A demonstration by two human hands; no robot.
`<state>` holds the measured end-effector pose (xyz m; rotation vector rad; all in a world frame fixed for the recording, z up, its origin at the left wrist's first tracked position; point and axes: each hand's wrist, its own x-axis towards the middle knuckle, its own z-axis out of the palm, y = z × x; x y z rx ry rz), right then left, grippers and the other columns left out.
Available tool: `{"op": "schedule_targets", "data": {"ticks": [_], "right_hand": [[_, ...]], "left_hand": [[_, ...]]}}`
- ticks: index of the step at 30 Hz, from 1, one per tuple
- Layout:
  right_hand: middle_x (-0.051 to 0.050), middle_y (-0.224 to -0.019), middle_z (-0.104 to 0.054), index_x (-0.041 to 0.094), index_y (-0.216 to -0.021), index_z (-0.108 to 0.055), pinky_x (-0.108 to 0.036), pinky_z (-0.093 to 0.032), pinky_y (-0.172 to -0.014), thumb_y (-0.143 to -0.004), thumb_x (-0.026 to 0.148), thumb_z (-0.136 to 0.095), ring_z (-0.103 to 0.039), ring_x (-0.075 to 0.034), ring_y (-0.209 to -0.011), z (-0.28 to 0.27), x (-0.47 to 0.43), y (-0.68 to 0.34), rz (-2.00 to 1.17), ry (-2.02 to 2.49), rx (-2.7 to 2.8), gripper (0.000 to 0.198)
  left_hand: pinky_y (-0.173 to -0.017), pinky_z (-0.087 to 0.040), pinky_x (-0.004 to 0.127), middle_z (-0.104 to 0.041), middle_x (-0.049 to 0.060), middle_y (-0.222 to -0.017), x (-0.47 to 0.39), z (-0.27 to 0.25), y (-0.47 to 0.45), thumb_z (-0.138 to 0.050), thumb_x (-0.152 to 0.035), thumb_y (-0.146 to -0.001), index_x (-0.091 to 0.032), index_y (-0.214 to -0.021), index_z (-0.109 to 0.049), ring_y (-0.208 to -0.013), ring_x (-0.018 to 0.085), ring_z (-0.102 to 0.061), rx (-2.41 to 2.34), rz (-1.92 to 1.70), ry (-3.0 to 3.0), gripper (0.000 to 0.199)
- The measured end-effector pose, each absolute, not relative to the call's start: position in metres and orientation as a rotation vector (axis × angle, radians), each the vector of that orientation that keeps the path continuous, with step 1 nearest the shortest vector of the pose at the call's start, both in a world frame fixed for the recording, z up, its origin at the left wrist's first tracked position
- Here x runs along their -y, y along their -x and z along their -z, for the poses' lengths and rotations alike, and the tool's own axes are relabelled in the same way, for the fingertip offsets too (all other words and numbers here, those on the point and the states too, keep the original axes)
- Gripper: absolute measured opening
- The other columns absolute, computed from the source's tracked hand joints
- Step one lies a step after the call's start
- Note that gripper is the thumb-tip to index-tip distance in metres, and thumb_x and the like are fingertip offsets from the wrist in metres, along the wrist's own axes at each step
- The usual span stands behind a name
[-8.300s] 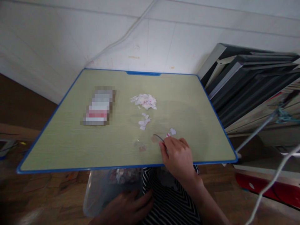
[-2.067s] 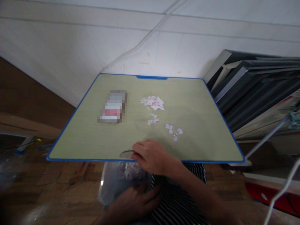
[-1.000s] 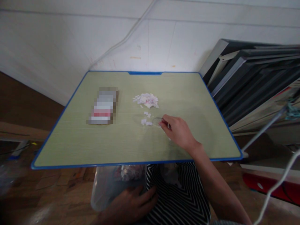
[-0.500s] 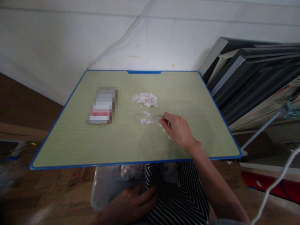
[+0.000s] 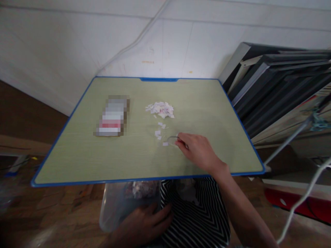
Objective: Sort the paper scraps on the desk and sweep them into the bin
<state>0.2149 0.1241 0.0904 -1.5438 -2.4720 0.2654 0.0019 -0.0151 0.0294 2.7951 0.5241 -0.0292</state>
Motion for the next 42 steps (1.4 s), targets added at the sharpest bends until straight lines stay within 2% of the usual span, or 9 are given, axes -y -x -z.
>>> {"op": "schedule_targets", "data": {"ticks": [8, 20, 25, 33, 36, 42], "right_hand": [[0.000, -0.054, -0.055, 0.018, -0.069, -0.053, -0.024, -0.030, -0.049, -0.086, 0.028, -0.043, -0.048, -0.011, -0.047, -0.092, -0.115, -0.220, -0.213, 1.538, 2.457, 0.022], [-0.001, -0.059, -0.059, 0.017, -0.070, -0.052, -0.024, -0.032, -0.049, -0.086, 0.029, -0.044, -0.054, -0.012, -0.050, -0.093, -0.105, -0.227, -0.297, 1.586, 2.371, 0.021], [-0.001, -0.056, -0.057, 0.018, -0.069, -0.052, -0.025, -0.028, -0.048, -0.086, 0.031, -0.044, -0.054, -0.015, -0.049, -0.102, -0.106, -0.232, -0.042, 1.751, 2.434, 0.023], [-0.004, -0.063, -0.062, 0.017, -0.074, -0.054, -0.026, -0.028, -0.050, -0.092, 0.031, -0.035, -0.053, -0.014, -0.051, -0.086, -0.111, -0.196, -0.016, 1.525, 2.508, 0.030], [-0.002, -0.059, -0.061, 0.017, -0.071, -0.054, -0.025, -0.030, -0.053, -0.094, 0.030, -0.030, -0.054, -0.013, -0.052, -0.075, -0.101, -0.182, -0.019, 1.401, 2.487, 0.035], [-0.001, -0.055, -0.059, 0.018, -0.064, -0.052, -0.024, -0.031, -0.053, -0.092, 0.029, -0.035, -0.052, -0.011, -0.050, -0.068, -0.096, -0.175, 0.150, 1.455, 2.292, 0.035]], "left_hand": [[-0.048, -0.056, 0.030, -0.049, 0.008, -0.127, 0.016, -0.029, -0.002, -0.048, -0.014, -0.088, -0.013, -0.122, -0.044, -0.079, 0.021, -0.060, -0.528, 0.017, -2.786, 0.034], [-0.047, -0.055, 0.029, -0.047, 0.008, -0.129, 0.018, -0.025, -0.001, -0.045, -0.014, -0.090, -0.014, -0.125, -0.043, -0.078, 0.020, -0.059, -0.536, 0.008, -2.800, 0.035], [-0.047, -0.055, 0.030, -0.047, 0.008, -0.129, 0.017, -0.027, -0.001, -0.047, -0.013, -0.089, -0.013, -0.124, -0.043, -0.082, 0.022, -0.060, -0.518, 0.002, -2.795, 0.036], [-0.046, -0.055, 0.030, -0.047, 0.006, -0.129, 0.019, -0.021, -0.001, -0.047, -0.014, -0.089, -0.015, -0.126, -0.042, -0.079, 0.020, -0.060, -0.546, -0.019, -2.807, 0.037], [-0.046, -0.055, 0.029, -0.046, 0.005, -0.130, 0.019, -0.022, -0.002, -0.047, -0.015, -0.089, -0.016, -0.125, -0.043, -0.080, 0.020, -0.060, -0.556, -0.009, -2.797, 0.037], [-0.046, -0.054, 0.028, -0.048, 0.007, -0.127, 0.018, -0.025, -0.002, -0.046, -0.017, -0.090, -0.015, -0.123, -0.044, -0.080, 0.020, -0.060, -0.542, 0.001, -2.809, 0.032]]}}
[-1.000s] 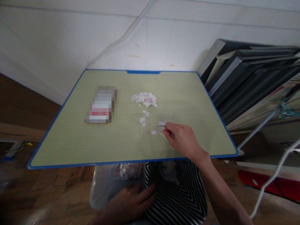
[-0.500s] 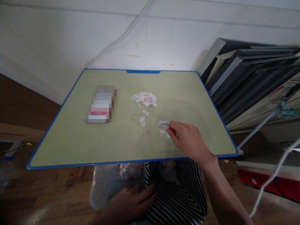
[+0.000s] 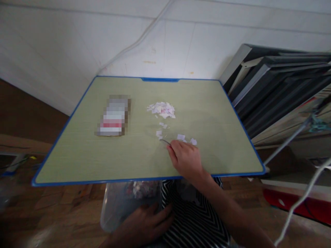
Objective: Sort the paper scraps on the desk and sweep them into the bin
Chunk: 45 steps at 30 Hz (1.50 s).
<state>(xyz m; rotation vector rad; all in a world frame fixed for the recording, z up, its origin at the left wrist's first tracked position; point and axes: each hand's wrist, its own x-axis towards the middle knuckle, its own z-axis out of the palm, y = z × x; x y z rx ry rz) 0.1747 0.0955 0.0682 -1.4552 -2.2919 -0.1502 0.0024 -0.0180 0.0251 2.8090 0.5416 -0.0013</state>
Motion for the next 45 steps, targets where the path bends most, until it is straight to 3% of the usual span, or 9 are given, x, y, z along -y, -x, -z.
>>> {"op": "schedule_targets", "data": {"ticks": [11, 15, 21, 35, 45], "right_hand": [[0.000, -0.051, -0.056, 0.018, -0.063, -0.052, -0.024, -0.031, -0.051, -0.091, 0.026, -0.038, -0.048, -0.011, -0.046, -0.066, -0.089, -0.187, 0.308, 1.447, 2.261, 0.033], [0.000, -0.054, -0.058, 0.019, -0.062, -0.053, -0.024, -0.032, -0.057, -0.091, 0.021, -0.037, -0.050, -0.011, -0.050, -0.070, -0.082, -0.175, 0.195, 1.289, 2.493, 0.034], [-0.003, -0.055, -0.060, 0.017, -0.066, -0.056, -0.026, -0.029, -0.053, -0.092, 0.029, -0.033, -0.050, -0.012, -0.048, -0.075, -0.104, -0.173, 0.251, 1.553, 2.385, 0.038], [-0.003, -0.057, -0.058, 0.018, -0.069, -0.052, -0.026, -0.025, -0.050, -0.090, 0.031, -0.032, -0.048, -0.013, -0.047, -0.091, -0.122, -0.182, -0.029, 1.616, 2.424, 0.032], [-0.005, -0.061, -0.062, 0.017, -0.073, -0.054, -0.027, -0.024, -0.050, -0.091, 0.031, -0.030, -0.051, -0.014, -0.050, -0.089, -0.129, -0.173, -0.028, 1.679, 2.505, 0.034]], "left_hand": [[-0.047, -0.055, 0.029, -0.047, 0.005, -0.129, 0.017, -0.028, -0.002, -0.044, -0.015, -0.091, -0.015, -0.122, -0.045, -0.079, 0.020, -0.060, -0.546, -0.035, -2.792, 0.032], [-0.046, -0.054, 0.029, -0.048, 0.005, -0.127, 0.018, -0.024, -0.003, -0.045, -0.015, -0.090, -0.016, -0.121, -0.045, -0.078, 0.019, -0.060, -0.551, -0.014, -2.795, 0.031], [-0.047, -0.055, 0.029, -0.048, 0.006, -0.128, 0.019, -0.023, -0.002, -0.046, -0.015, -0.090, -0.015, -0.123, -0.044, -0.078, 0.020, -0.060, -0.553, -0.036, -2.799, 0.034], [-0.043, -0.053, 0.027, -0.047, 0.004, -0.130, 0.020, -0.021, -0.002, -0.047, -0.017, -0.090, -0.016, -0.123, -0.045, -0.077, 0.018, -0.059, -0.558, -0.048, -2.809, 0.033], [-0.043, -0.051, 0.026, -0.047, 0.004, -0.129, 0.021, -0.021, -0.002, -0.045, -0.018, -0.091, -0.016, -0.121, -0.047, -0.075, 0.016, -0.059, -0.560, -0.084, -2.824, 0.030]]}}
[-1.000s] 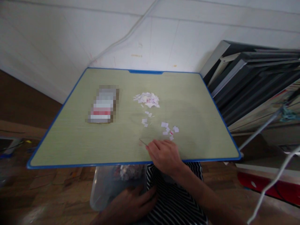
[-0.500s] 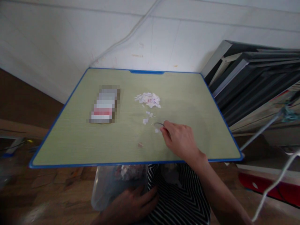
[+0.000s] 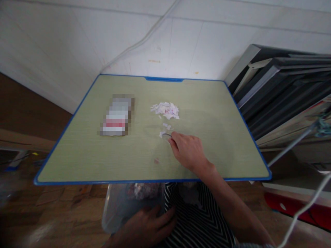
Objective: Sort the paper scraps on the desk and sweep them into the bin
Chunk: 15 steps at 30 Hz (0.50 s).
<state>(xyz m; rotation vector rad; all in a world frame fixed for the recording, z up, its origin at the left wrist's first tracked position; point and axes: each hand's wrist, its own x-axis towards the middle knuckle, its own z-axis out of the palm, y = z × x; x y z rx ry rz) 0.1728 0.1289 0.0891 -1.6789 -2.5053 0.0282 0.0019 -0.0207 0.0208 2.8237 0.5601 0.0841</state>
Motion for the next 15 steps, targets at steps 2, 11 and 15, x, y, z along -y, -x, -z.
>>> {"op": "schedule_targets", "data": {"ticks": [2, 11, 15], "right_hand": [[-0.005, -0.063, -0.063, 0.017, -0.073, -0.054, -0.027, -0.023, -0.051, -0.091, 0.030, -0.030, -0.052, -0.014, -0.051, -0.092, -0.128, -0.174, -0.034, 1.670, 2.535, 0.033], [-0.001, -0.055, -0.056, 0.019, -0.067, -0.051, -0.027, -0.020, -0.051, -0.088, 0.029, -0.038, -0.050, -0.014, -0.050, -0.122, -0.121, -0.208, 0.014, 1.692, 2.692, 0.027], [-0.002, -0.055, -0.057, 0.018, -0.068, -0.052, -0.027, -0.023, -0.050, -0.088, 0.030, -0.036, -0.049, -0.014, -0.048, -0.115, -0.121, -0.198, -0.011, 1.690, 2.494, 0.027]], "left_hand": [[-0.042, -0.051, 0.026, -0.047, 0.004, -0.129, 0.020, -0.022, -0.002, -0.046, -0.018, -0.090, -0.016, -0.121, -0.047, -0.073, 0.016, -0.059, -0.556, -0.073, -2.820, 0.030], [-0.044, -0.053, 0.028, -0.047, 0.006, -0.129, 0.020, -0.023, -0.003, -0.046, -0.015, -0.090, -0.015, -0.123, -0.044, -0.076, 0.018, -0.059, -0.546, -0.025, -2.804, 0.034], [-0.045, -0.053, 0.028, -0.047, 0.006, -0.129, 0.019, -0.024, -0.002, -0.046, -0.016, -0.090, -0.015, -0.123, -0.044, -0.077, 0.018, -0.059, -0.541, -0.037, -2.800, 0.034]]}}
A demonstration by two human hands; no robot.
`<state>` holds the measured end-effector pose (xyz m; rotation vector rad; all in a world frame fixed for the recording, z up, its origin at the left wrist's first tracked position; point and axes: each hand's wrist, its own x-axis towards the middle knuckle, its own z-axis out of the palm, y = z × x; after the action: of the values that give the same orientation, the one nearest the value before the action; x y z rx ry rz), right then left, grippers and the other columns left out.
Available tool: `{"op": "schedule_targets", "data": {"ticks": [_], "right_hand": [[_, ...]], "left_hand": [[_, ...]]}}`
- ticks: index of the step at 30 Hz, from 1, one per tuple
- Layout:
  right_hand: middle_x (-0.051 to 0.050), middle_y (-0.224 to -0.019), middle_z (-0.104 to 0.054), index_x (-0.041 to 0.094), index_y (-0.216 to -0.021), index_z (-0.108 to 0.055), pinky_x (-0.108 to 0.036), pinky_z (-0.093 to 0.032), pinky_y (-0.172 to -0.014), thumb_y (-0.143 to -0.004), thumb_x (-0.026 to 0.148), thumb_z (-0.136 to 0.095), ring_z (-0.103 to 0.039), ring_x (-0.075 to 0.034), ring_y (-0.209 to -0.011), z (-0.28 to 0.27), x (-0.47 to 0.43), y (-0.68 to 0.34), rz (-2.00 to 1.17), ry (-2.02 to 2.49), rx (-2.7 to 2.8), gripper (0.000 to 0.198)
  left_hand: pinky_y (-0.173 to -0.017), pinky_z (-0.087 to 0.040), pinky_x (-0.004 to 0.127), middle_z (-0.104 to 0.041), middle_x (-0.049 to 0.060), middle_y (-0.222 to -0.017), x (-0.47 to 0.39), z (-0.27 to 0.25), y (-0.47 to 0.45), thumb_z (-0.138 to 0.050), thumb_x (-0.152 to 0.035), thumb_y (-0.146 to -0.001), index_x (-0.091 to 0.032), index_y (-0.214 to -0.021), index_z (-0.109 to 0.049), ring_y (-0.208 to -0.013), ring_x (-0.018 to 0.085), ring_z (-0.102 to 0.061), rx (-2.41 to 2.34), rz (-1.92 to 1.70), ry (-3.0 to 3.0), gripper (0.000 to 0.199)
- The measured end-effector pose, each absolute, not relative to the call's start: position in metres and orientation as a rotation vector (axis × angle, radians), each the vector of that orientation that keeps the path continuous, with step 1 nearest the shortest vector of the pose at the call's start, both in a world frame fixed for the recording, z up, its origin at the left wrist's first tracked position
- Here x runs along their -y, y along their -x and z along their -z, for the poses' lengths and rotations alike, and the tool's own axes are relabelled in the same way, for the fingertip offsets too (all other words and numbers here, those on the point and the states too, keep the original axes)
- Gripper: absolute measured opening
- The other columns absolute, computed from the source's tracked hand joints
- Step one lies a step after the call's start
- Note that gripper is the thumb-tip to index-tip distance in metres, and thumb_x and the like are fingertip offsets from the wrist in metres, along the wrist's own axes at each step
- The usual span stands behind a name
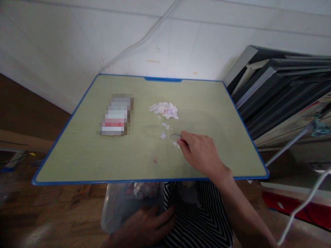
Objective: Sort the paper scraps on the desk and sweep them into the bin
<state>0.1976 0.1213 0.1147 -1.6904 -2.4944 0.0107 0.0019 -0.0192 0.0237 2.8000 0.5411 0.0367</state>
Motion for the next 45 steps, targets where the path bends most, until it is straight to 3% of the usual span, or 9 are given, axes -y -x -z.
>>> {"op": "schedule_targets", "data": {"ticks": [19, 25, 30, 35, 45], "right_hand": [[-0.003, -0.061, -0.060, 0.018, -0.070, -0.053, -0.026, -0.025, -0.052, -0.086, 0.029, -0.039, -0.052, -0.015, -0.054, -0.103, -0.125, -0.186, -0.206, 1.702, 2.548, 0.024], [-0.003, -0.060, -0.060, 0.018, -0.071, -0.054, -0.026, -0.023, -0.050, -0.087, 0.029, -0.037, -0.050, -0.014, -0.051, -0.101, -0.126, -0.183, -0.076, 1.727, 2.496, 0.026], [-0.001, -0.056, -0.056, 0.018, -0.068, -0.053, -0.026, -0.025, -0.051, -0.086, 0.027, -0.040, -0.050, -0.014, -0.051, -0.102, -0.123, -0.181, -0.180, 1.617, 2.584, 0.024], [-0.003, -0.059, -0.059, 0.017, -0.070, -0.053, -0.027, -0.025, -0.051, -0.087, 0.029, -0.040, -0.050, -0.014, -0.050, -0.095, -0.122, -0.183, -0.014, 1.685, 2.456, 0.025], [-0.001, -0.056, -0.055, 0.018, -0.066, -0.050, -0.026, -0.026, -0.050, -0.087, 0.030, -0.040, -0.048, -0.014, -0.048, -0.091, -0.126, -0.185, -0.055, 1.655, 2.392, 0.026]], "left_hand": [[-0.042, -0.053, 0.028, -0.048, 0.004, -0.128, 0.018, -0.025, -0.002, -0.047, -0.015, -0.089, -0.015, -0.120, -0.047, -0.072, 0.018, -0.060, -0.538, -0.065, -2.788, 0.031], [-0.045, -0.054, 0.027, -0.047, 0.006, -0.128, 0.019, -0.023, -0.003, -0.047, -0.015, -0.089, -0.015, -0.121, -0.044, -0.077, 0.017, -0.059, -0.535, -0.051, -2.793, 0.033], [-0.045, -0.053, 0.027, -0.046, 0.006, -0.129, 0.020, -0.022, -0.002, -0.046, -0.015, -0.089, -0.016, -0.121, -0.045, -0.076, 0.017, -0.059, -0.531, -0.050, -2.793, 0.032], [-0.044, -0.054, 0.029, -0.046, 0.006, -0.129, 0.021, -0.020, -0.002, -0.047, -0.015, -0.089, -0.015, -0.123, -0.044, -0.076, 0.017, -0.060, -0.540, -0.029, -2.796, 0.034], [-0.043, -0.052, 0.026, -0.046, 0.003, -0.130, 0.020, -0.020, -0.001, -0.045, -0.015, -0.090, -0.016, -0.124, -0.044, -0.074, 0.016, -0.058, -0.546, -0.078, -2.807, 0.034]]}}
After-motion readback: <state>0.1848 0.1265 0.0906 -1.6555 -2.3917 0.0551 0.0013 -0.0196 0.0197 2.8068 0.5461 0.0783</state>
